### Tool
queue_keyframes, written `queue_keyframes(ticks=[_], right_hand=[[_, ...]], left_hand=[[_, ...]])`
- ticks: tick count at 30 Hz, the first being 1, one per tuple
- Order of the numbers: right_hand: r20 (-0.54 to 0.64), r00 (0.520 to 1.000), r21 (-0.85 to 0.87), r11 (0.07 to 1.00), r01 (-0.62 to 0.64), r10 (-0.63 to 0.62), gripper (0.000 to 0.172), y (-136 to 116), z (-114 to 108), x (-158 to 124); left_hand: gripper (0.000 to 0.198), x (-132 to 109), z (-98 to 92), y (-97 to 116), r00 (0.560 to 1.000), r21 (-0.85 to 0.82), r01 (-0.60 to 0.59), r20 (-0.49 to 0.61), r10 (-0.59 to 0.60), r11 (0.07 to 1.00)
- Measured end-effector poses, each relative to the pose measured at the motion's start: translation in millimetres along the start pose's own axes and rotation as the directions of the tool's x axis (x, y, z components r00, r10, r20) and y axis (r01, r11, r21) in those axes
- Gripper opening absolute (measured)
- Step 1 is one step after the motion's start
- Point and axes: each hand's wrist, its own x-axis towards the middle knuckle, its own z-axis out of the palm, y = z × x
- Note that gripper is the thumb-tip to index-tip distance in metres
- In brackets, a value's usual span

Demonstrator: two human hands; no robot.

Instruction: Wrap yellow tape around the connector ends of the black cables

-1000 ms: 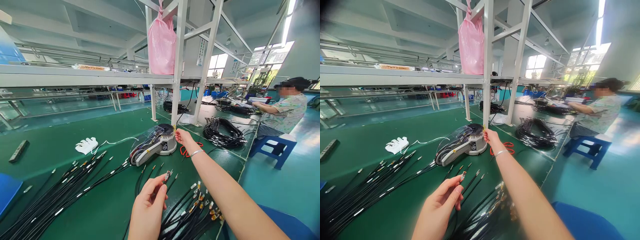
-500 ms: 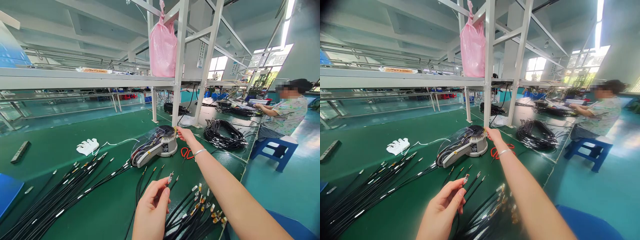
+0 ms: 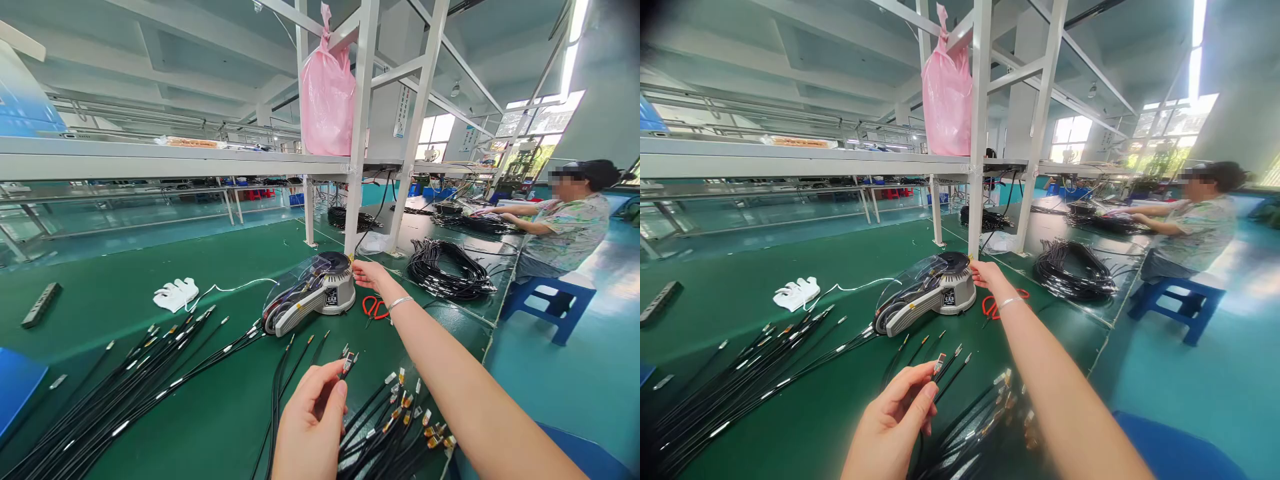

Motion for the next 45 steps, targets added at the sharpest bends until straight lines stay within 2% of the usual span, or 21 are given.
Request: queue_keyframes(ticks=[12, 21, 26, 30, 34, 38, 40, 43, 45], right_hand=[[0.067, 0.996, 0.206, 0.976, -0.076, 0.063, 0.025, 7, 8, 5], [0.027, 0.998, 0.291, 0.955, -0.055, 0.05, 0.024, 9, 12, 2], [0.092, 0.995, 0.345, 0.936, -0.071, 0.041, 0.025, 7, 12, -3], [0.171, 0.985, 0.382, 0.923, -0.054, -0.013, 0.023, 3, 6, -15], [0.243, 0.965, 0.408, 0.913, -0.01, -0.098, 0.017, 13, -2, -52], [0.271, 0.939, 0.455, 0.888, 0.07, -0.213, 0.009, 44, -10, -121], [0.261, 0.931, 0.474, 0.874, 0.105, -0.254, 0.006, 61, -13, -156], [0.239, 0.919, 0.484, 0.859, 0.166, -0.313, 0.02, 79, -18, -196], [0.226, 0.912, 0.49, 0.849, 0.198, -0.343, 0.03, 86, -20, -212]], left_hand=[[0.037, 2, 0.8, -3, 1.0, -0.026, 0.015, -0.022, -0.016, 1.0], [0.034, -1, 1.1, -2, 1.0, -0.016, 0.017, -0.013, -0.017, 1.0], [0.034, -1, 1.5, -2, 0.999, -0.032, 0.02, -0.031, -0.021, 0.999], [0.034, -1, 2.2, 1, 0.999, -0.035, 0.033, -0.011, -0.034, 0.999], [0.037, 0, 3.1, 8, 0.997, -0.079, 0.055, -0.048, -0.058, 0.995], [0.049, 1, 2.9, 13, 0.99, -0.158, -0.029, -0.142, 0.006, 0.987], [0.044, 0, 2.0, 13, 0.986, -0.119, -0.083, -0.157, 0.064, 0.989], [0.025, -4, 1.3, 14, 0.988, 0.002, -0.117, -0.105, 0.117, 0.993], [0.02, -6, 2.4, 15, 0.991, 0.049, -0.109, -0.067, 0.113, 0.993]])
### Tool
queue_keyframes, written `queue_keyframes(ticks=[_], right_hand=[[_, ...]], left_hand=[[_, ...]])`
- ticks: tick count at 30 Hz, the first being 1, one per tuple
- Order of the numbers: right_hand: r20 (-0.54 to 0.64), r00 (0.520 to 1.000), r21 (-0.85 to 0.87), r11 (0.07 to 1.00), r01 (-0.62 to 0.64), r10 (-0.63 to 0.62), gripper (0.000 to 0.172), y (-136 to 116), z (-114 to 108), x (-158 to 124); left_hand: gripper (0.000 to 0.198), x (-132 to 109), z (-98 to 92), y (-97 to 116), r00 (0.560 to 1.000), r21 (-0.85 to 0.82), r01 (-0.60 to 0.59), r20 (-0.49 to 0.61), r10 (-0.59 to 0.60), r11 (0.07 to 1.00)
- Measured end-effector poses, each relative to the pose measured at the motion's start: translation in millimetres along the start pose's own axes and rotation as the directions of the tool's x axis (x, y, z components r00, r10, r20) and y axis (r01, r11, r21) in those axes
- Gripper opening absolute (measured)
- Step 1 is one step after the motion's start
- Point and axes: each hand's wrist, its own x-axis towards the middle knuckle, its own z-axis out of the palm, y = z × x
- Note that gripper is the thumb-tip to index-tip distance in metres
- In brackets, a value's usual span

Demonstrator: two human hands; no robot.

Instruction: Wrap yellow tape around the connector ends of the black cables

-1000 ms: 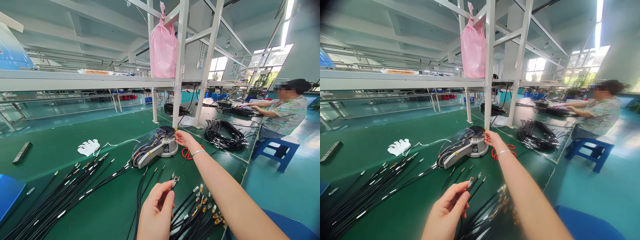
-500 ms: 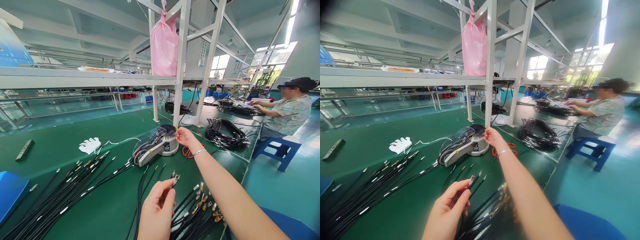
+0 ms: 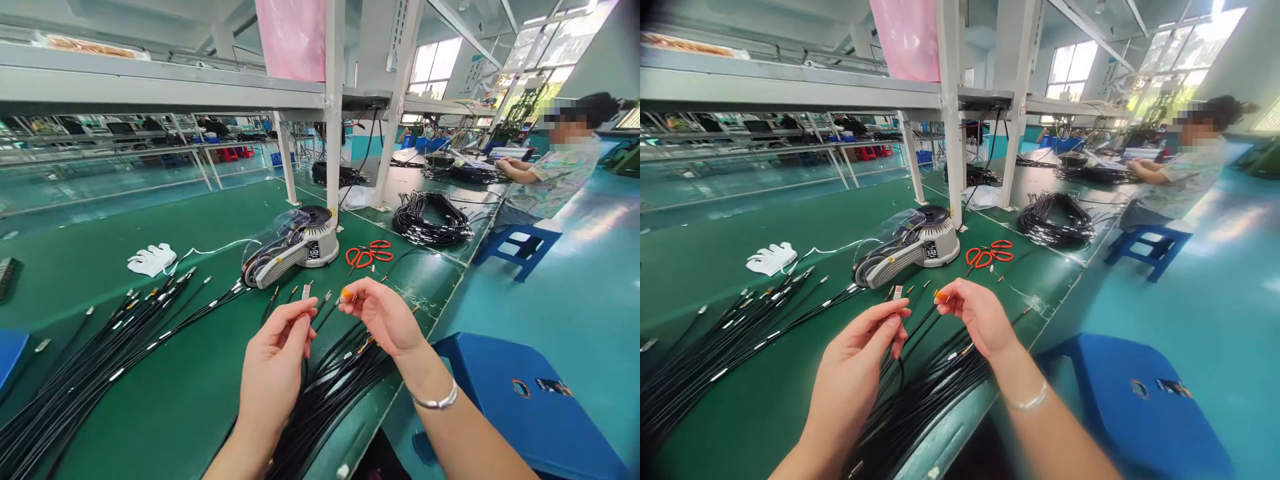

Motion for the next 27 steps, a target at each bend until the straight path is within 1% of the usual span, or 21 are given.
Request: queue_keyframes(ticks=[1, 3, 6, 8, 10, 13, 16, 18, 21, 25, 27], right_hand=[[-0.002, 1.0, -0.001, 1.0, 0.009, -0.009, 0.031, 0, 0, -6], [-0.018, 1.0, -0.017, 1.0, 0.015, -0.015, 0.029, 0, 1, -15], [-0.056, 0.998, -0.077, 0.997, 0.012, -0.016, 0.025, -3, 1, -28], [-0.079, 0.997, -0.116, 0.993, 0.01, -0.019, 0.024, -4, 0, -37], [-0.08, 0.997, -0.15, 0.989, 0.011, -0.023, 0.023, -5, 1, -45], [-0.071, 0.997, -0.189, 0.982, 0.02, -0.034, 0.021, -7, 5, -54], [-0.071, 0.996, -0.217, 0.976, 0.037, -0.054, 0.018, -10, 10, -58], [-0.07, 0.996, -0.21, 0.977, 0.043, -0.058, 0.016, -10, 13, -60], [-0.087, 0.995, -0.188, 0.982, 0.031, -0.048, 0.018, -7, 14, -64], [-0.124, 0.991, -0.195, 0.98, 0.023, -0.048, 0.019, -4, 14, -68], [-0.147, 0.987, -0.202, 0.979, 0.026, -0.057, 0.018, -3, 15, -69]], left_hand=[[0.02, -1, 0.9, 1, 1.0, 0.008, 0.004, 0.007, -0.004, 1.0], [0.019, -4, 3.6, 4, 1.0, 0.0, 0.005, 0.011, -0.005, 1.0], [0.02, -8, 8.6, 7, 1.0, -0.085, -0.003, 0.01, 0.004, 0.996], [0.024, -11, 11.6, 7, 1.0, -0.152, 0.011, 0.017, -0.008, 0.988], [0.027, -14, 13.8, 6, 0.999, -0.171, 0.038, 0.041, -0.031, 0.985], [0.026, -17, 14.8, 5, 0.994, -0.095, 0.073, 0.092, -0.064, 0.993], [0.023, -21, 14.7, 7, 0.99, 0.003, 0.069, 0.12, -0.069, 0.998], [0.02, -23, 15.4, 9, 0.993, 0.041, 0.029, 0.114, -0.033, 0.999], [0.017, -26, 17.8, 10, 0.996, 0.11, -0.058, 0.068, 0.051, 0.992], [0.017, -29, 20.2, 3, 0.993, 0.185, -0.117, 0.017, 0.116, 0.976], [0.014, -30, 20.8, -2, 0.988, 0.2, -0.153, 0.008, 0.154, 0.968]])
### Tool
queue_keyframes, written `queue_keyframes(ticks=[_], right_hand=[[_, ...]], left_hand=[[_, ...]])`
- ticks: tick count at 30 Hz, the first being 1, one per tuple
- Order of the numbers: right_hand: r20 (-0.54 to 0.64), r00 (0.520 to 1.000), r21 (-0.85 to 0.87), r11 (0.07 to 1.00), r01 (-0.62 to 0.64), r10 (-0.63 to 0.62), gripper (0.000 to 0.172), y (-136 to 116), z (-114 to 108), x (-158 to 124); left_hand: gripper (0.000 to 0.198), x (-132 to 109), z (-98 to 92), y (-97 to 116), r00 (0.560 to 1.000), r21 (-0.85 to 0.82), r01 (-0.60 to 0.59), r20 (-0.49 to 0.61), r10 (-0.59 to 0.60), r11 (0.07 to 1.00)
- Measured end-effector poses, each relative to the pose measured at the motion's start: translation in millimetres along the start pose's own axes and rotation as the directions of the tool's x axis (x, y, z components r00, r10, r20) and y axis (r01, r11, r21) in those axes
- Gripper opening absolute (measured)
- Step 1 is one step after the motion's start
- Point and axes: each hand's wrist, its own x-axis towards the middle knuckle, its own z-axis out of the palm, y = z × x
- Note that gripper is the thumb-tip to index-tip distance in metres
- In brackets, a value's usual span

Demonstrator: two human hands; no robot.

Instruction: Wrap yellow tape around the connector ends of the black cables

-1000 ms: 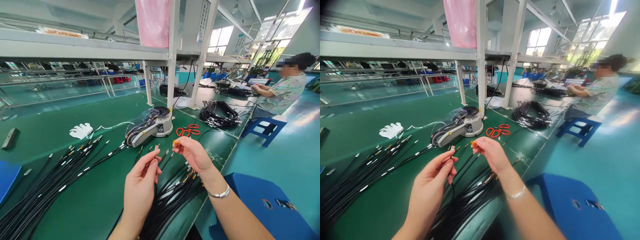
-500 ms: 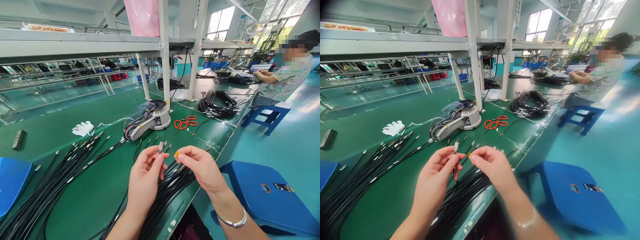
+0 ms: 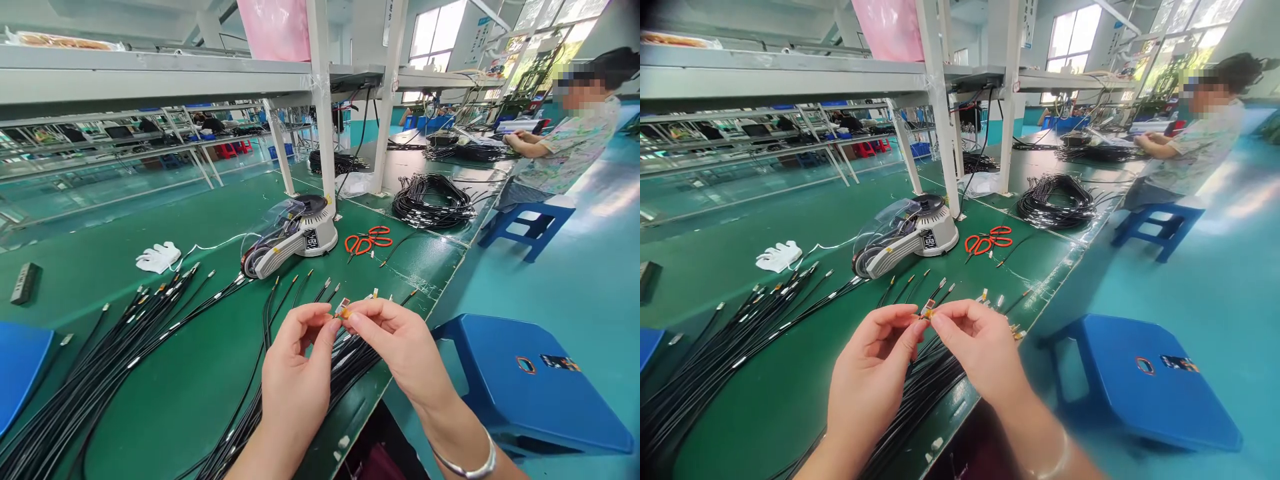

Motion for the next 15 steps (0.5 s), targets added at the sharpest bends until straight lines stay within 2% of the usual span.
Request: queue_keyframes(ticks=[4, 10, 15], right_hand=[[-0.027, 1.0, -0.028, 1.0, 0.007, -0.008, 0.015, -1.4, 1.1, -1.1], [-0.063, 0.998, -0.008, 1.0, 0.019, -0.019, 0.013, -2.7, 4.5, -3.3], [-0.062, 0.998, 0.022, 1.0, 0.017, -0.016, 0.011, 0.8, 7.7, -4.9]], left_hand=[[0.007, -3.1, 3.0, -8.6, 0.991, 0.073, -0.133, -0.025, 0.135, 0.988], [0.013, -5.7, 3.1, -12.1, 0.944, 0.205, -0.322, -0.009, 0.33, 0.924], [0.016, -3.7, 2.1, -8.3, 0.928, 0.25, -0.355, -0.025, 0.373, 0.901]])
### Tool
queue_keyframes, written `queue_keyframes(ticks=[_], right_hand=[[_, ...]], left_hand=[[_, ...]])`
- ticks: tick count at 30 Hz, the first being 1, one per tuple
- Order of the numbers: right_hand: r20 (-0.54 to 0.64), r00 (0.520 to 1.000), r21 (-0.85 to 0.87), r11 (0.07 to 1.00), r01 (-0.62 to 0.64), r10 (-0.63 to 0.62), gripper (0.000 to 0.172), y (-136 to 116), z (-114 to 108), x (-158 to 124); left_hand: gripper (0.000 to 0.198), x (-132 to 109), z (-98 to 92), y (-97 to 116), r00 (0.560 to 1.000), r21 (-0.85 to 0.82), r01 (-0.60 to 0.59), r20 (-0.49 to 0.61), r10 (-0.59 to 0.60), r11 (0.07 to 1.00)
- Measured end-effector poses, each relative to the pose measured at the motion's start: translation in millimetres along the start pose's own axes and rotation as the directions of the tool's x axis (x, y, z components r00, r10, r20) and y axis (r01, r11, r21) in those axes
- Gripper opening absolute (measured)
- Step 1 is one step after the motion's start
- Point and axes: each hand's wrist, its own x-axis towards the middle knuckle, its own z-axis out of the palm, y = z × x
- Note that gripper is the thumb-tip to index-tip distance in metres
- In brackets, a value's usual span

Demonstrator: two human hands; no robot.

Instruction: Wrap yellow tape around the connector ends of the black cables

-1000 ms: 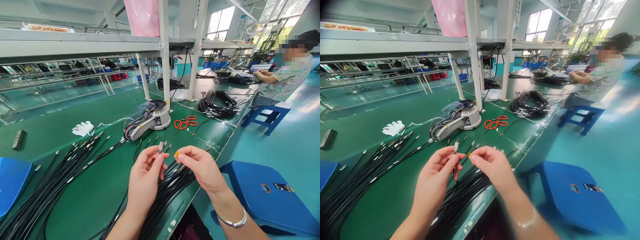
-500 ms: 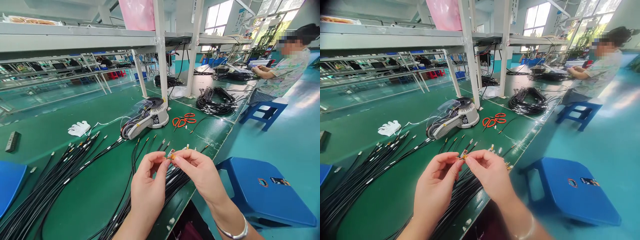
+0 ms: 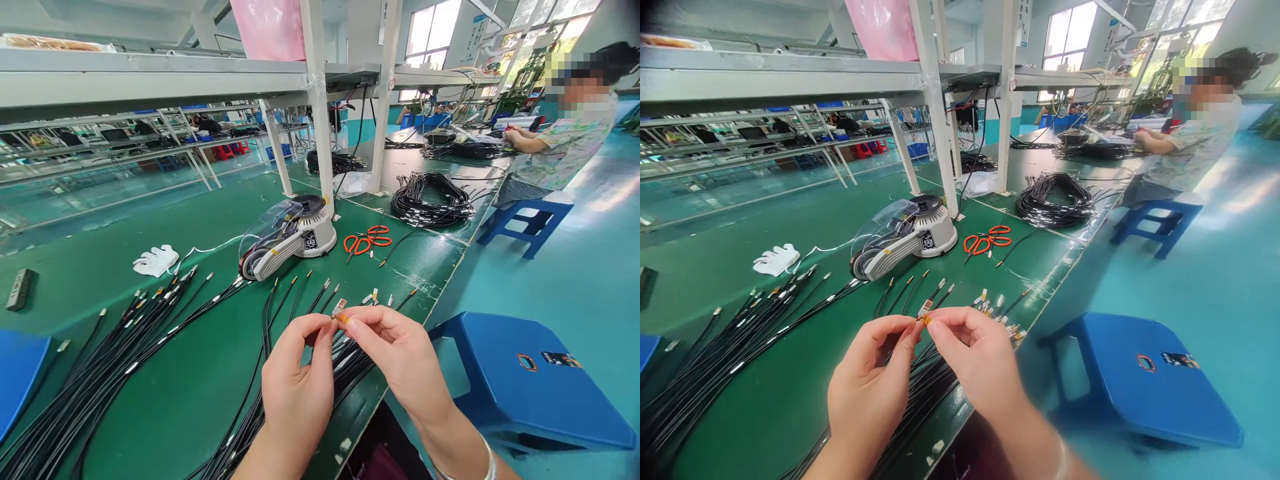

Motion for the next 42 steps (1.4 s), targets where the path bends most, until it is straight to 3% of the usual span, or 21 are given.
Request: queue_keyframes(ticks=[16, 27, 42], right_hand=[[-0.038, 0.999, -0.051, 0.999, 0.007, -0.009, 0.016, 5.5, 6.0, 4.2], [-0.043, 0.999, -0.047, 0.999, 0.0, -0.002, 0.016, 7.4, 6.2, 3.3], [-0.055, 0.998, -0.046, 0.999, 0.009, -0.012, 0.017, 8.2, 7.7, 6.1]], left_hand=[[0.015, 1.7, -1.9, -5.2, 0.989, 0.057, -0.148, 0.036, 0.146, 0.987], [0.018, 2.2, -1.5, -4.3, 0.985, 0.075, -0.172, 0.047, 0.169, 0.982], [0.014, 2.4, -2.5, -1.0, 0.993, 0.089, -0.112, 0.044, 0.109, 0.99]])
